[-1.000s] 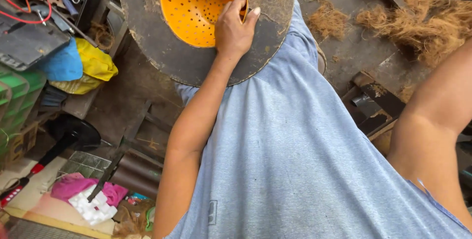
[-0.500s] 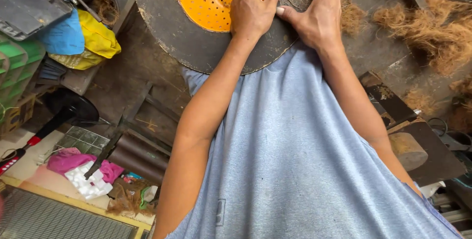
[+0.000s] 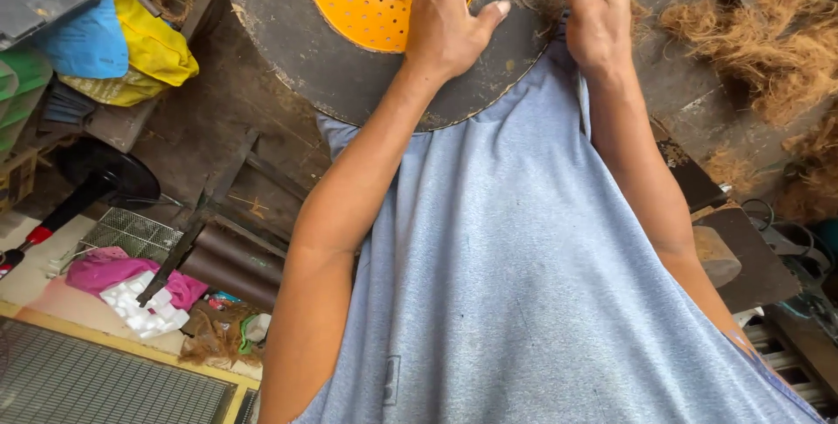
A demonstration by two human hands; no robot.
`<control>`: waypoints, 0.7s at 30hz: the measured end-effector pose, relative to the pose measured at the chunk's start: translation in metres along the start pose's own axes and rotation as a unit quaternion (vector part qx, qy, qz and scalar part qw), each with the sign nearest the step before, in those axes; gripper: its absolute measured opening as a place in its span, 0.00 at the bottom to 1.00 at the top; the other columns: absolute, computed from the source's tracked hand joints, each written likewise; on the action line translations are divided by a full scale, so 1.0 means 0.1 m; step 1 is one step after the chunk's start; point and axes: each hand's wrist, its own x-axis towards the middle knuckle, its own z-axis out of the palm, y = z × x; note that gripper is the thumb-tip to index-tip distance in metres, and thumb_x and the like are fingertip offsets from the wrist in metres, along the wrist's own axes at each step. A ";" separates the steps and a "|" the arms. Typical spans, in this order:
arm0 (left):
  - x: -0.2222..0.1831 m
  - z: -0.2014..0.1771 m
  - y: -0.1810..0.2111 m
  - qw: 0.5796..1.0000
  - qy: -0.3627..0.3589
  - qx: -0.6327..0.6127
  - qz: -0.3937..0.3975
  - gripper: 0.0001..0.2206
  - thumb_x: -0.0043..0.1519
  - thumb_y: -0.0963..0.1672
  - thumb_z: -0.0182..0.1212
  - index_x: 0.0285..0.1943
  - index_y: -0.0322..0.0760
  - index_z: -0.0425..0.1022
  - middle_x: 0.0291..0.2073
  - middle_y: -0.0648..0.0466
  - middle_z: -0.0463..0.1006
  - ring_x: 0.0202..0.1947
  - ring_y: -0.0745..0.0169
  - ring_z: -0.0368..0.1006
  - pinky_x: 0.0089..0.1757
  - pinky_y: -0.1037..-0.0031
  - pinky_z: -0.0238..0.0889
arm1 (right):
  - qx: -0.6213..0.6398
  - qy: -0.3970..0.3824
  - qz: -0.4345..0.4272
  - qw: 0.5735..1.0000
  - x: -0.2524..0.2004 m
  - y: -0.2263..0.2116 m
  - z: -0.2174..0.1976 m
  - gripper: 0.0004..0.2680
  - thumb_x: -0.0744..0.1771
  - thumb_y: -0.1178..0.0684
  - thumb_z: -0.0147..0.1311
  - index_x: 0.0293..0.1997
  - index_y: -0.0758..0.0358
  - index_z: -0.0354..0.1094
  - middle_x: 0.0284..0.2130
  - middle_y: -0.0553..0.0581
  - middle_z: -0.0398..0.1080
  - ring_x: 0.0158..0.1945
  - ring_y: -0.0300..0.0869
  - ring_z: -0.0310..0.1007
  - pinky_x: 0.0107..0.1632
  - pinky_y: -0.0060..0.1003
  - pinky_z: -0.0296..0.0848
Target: Trimming the excess material from the edges of a circular fiber base using a hand knife.
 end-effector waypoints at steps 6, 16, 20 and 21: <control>0.06 0.19 0.01 0.997 0.066 0.038 -0.023 0.22 0.58 0.50 0.71 0.54 0.39 0.67 0.44 0.50 0.78 0.47 0.42 0.76 0.46 0.57 0.69 | -0.051 0.041 -0.013 0.998 0.06 0.04 0.01 0.13 0.75 0.42 0.41 0.46 0.61 0.62 0.38 0.50 0.57 0.42 0.41 0.53 0.48 0.42 0.58; 0.06 0.11 0.11 0.994 0.073 0.063 -0.051 0.25 0.63 0.61 0.51 0.53 0.43 0.66 0.43 0.50 0.76 0.44 0.38 0.77 0.38 0.52 0.68 | -0.110 0.053 -0.054 0.991 0.08 -0.04 0.06 0.16 0.77 0.44 0.36 0.46 0.68 0.66 0.39 0.58 0.65 0.43 0.47 0.62 0.48 0.43 0.62; 0.01 -0.03 0.08 1.000 -0.001 -0.001 0.020 0.24 0.60 0.50 0.68 0.59 0.38 0.63 0.51 0.47 0.73 0.53 0.45 0.72 0.50 0.60 0.67 | -0.053 0.030 -0.075 0.995 0.02 -0.07 0.07 0.18 0.77 0.40 0.35 0.70 0.63 0.58 0.63 0.63 0.65 0.67 0.52 0.63 0.66 0.46 0.61; 0.00 -0.07 0.08 0.999 -0.019 -0.003 0.028 0.23 0.56 0.47 0.73 0.52 0.38 0.64 0.47 0.49 0.71 0.48 0.47 0.71 0.45 0.60 0.66 | -0.045 0.027 -0.072 0.996 0.01 -0.05 0.08 0.18 0.78 0.40 0.35 0.73 0.62 0.56 0.66 0.63 0.63 0.71 0.52 0.60 0.69 0.46 0.60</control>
